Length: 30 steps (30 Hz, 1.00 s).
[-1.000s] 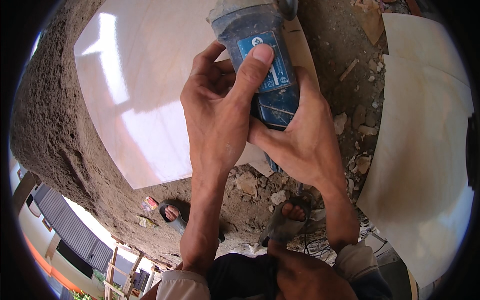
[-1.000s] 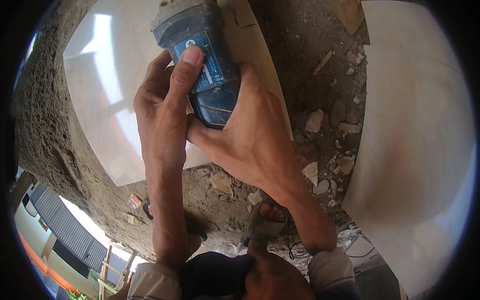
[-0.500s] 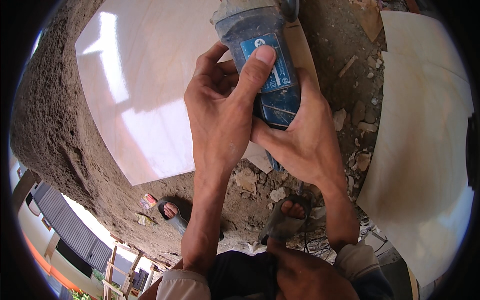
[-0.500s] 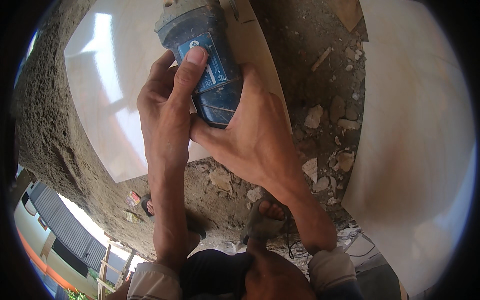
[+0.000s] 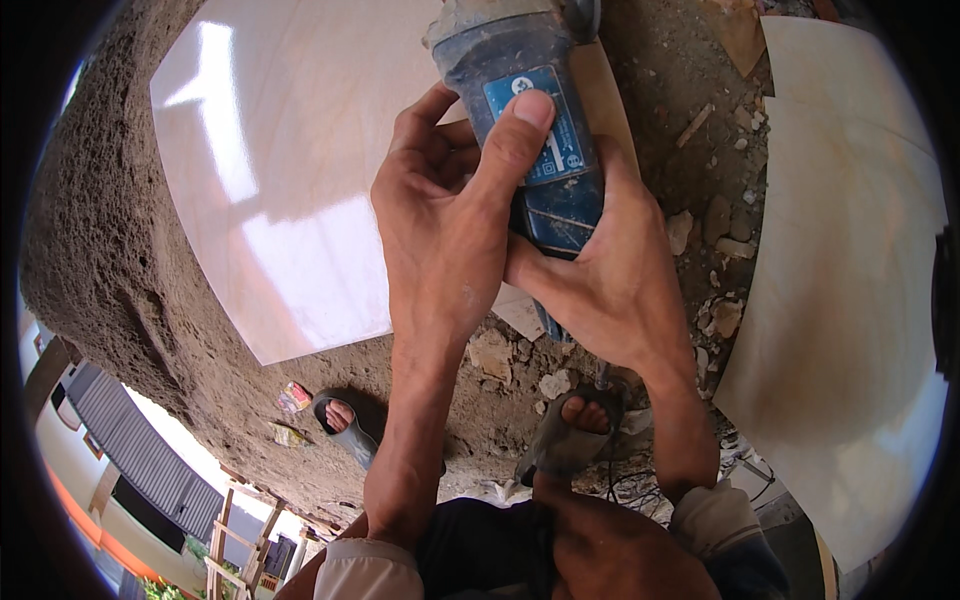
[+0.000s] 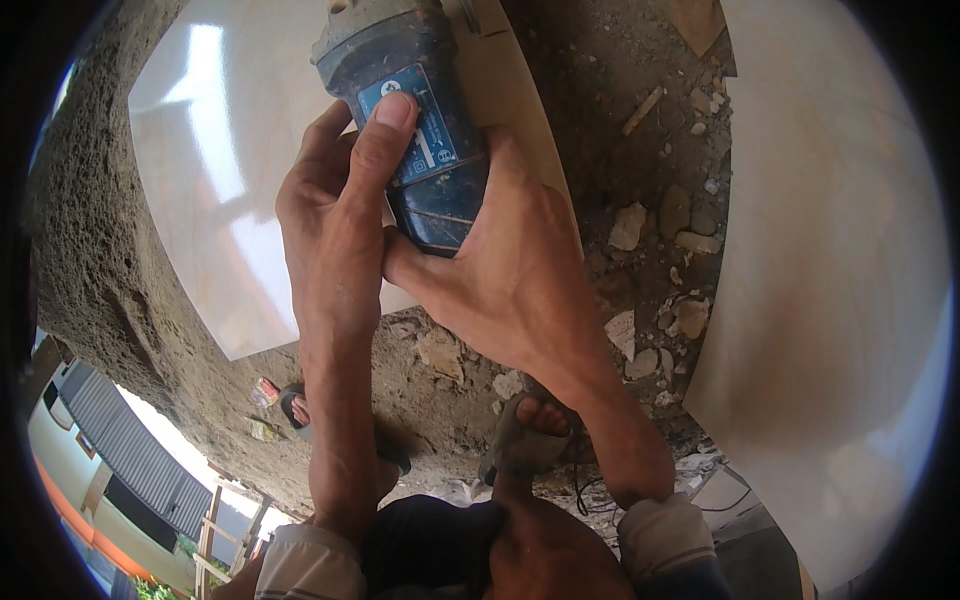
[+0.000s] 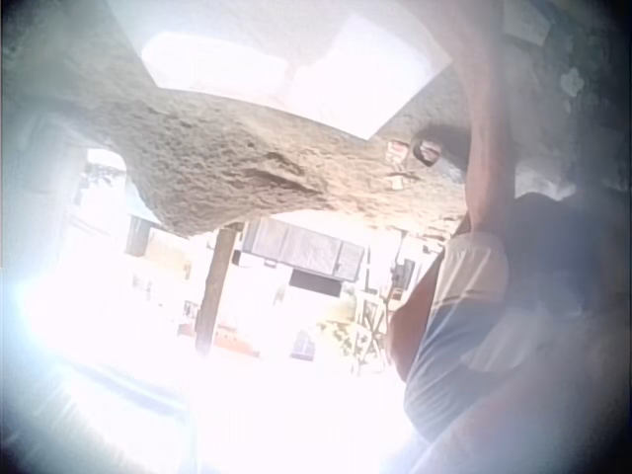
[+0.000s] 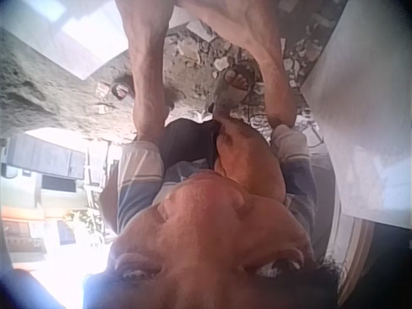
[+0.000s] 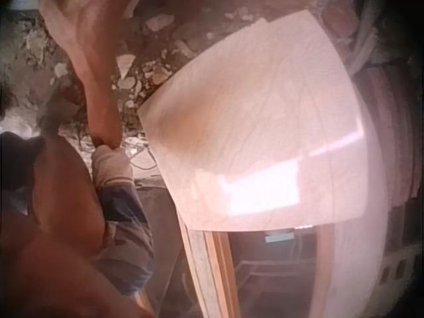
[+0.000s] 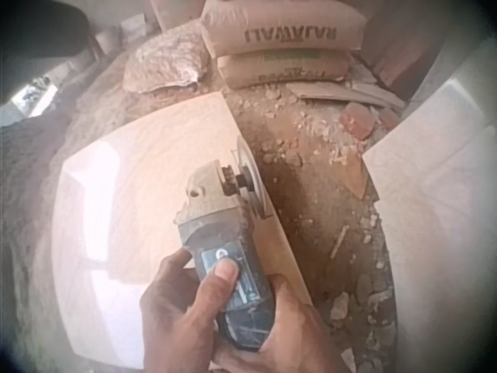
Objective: The person cuts a rectangular notch into a large ceramic tile using a hand-held angle grinder.
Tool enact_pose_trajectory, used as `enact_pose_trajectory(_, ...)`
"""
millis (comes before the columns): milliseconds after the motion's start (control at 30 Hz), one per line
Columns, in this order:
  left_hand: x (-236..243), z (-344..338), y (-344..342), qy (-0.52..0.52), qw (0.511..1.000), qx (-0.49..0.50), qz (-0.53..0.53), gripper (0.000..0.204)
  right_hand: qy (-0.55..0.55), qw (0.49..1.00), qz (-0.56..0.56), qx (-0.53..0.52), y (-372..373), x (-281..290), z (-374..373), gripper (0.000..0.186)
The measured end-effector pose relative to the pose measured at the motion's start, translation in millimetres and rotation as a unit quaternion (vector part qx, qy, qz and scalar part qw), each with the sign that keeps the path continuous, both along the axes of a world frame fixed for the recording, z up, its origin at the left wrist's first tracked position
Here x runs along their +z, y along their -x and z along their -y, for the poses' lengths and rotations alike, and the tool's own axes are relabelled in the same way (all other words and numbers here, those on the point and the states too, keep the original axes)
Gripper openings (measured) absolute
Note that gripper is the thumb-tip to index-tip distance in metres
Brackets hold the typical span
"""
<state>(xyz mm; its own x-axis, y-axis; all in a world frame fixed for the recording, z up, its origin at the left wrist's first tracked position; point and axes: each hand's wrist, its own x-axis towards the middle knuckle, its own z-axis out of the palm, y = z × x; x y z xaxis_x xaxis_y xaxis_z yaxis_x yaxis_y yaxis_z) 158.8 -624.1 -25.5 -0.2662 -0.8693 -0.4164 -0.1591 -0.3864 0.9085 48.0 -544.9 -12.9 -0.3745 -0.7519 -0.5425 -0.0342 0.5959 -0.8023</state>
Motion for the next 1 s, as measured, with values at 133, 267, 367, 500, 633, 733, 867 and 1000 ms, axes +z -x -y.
enact_pose_trajectory(133, -0.8, -2.8, -0.6, 0.002, 1.0, 0.003, 0.001, 0.092, 0.001, 1.0, -0.001, 0.0, -0.2, 0.5, -2.2, 0.073)
enact_pose_trajectory(267, 0.1, -4.3, -1.6, -0.001, 1.0, 0.002, 0.005, 0.092, 0.002, 1.0, 0.004, -0.001, -1.2, 0.6, -3.0, 0.073)
enact_pose_trajectory(367, -0.1, -4.7, -0.4, -0.004, 1.0, 0.0, 0.001, 0.092, -0.005, 1.0, 0.004, 0.002, -0.1, 1.1, -3.4, 0.074)
enact_pose_trajectory(500, -0.2, -7.1, -0.7, -0.008, 1.0, 0.007, -0.007, 0.093, -0.005, 1.0, 0.001, 0.003, -1.0, 1.8, -5.9, 0.075)
enact_pose_trajectory(633, 0.6, -8.6, -1.3, -0.013, 1.0, 0.005, -0.002, 0.093, -0.013, 1.0, 0.009, 0.0, -1.2, 4.2, -6.8, 0.076)
enact_pose_trajectory(733, 0.9, -9.5, -2.1, -0.014, 1.0, 0.005, 0.002, 0.093, -0.017, 1.0, 0.01, 0.004, -1.1, 4.6, -7.4, 0.076)
enact_pose_trajectory(867, 1.3, -11.1, -1.3, -0.011, 1.0, 0.003, -0.002, 0.093, -0.014, 1.0, 0.003, 0.003, -1.4, 2.5, -10.5, 0.075)
enact_pose_trajectory(1000, 0.9, -13.3, -2.8, -0.012, 1.0, 0.014, 0.003, 0.094, -0.02, 1.0, 0.011, 0.002, -2.4, 2.2, -11.3, 0.069)
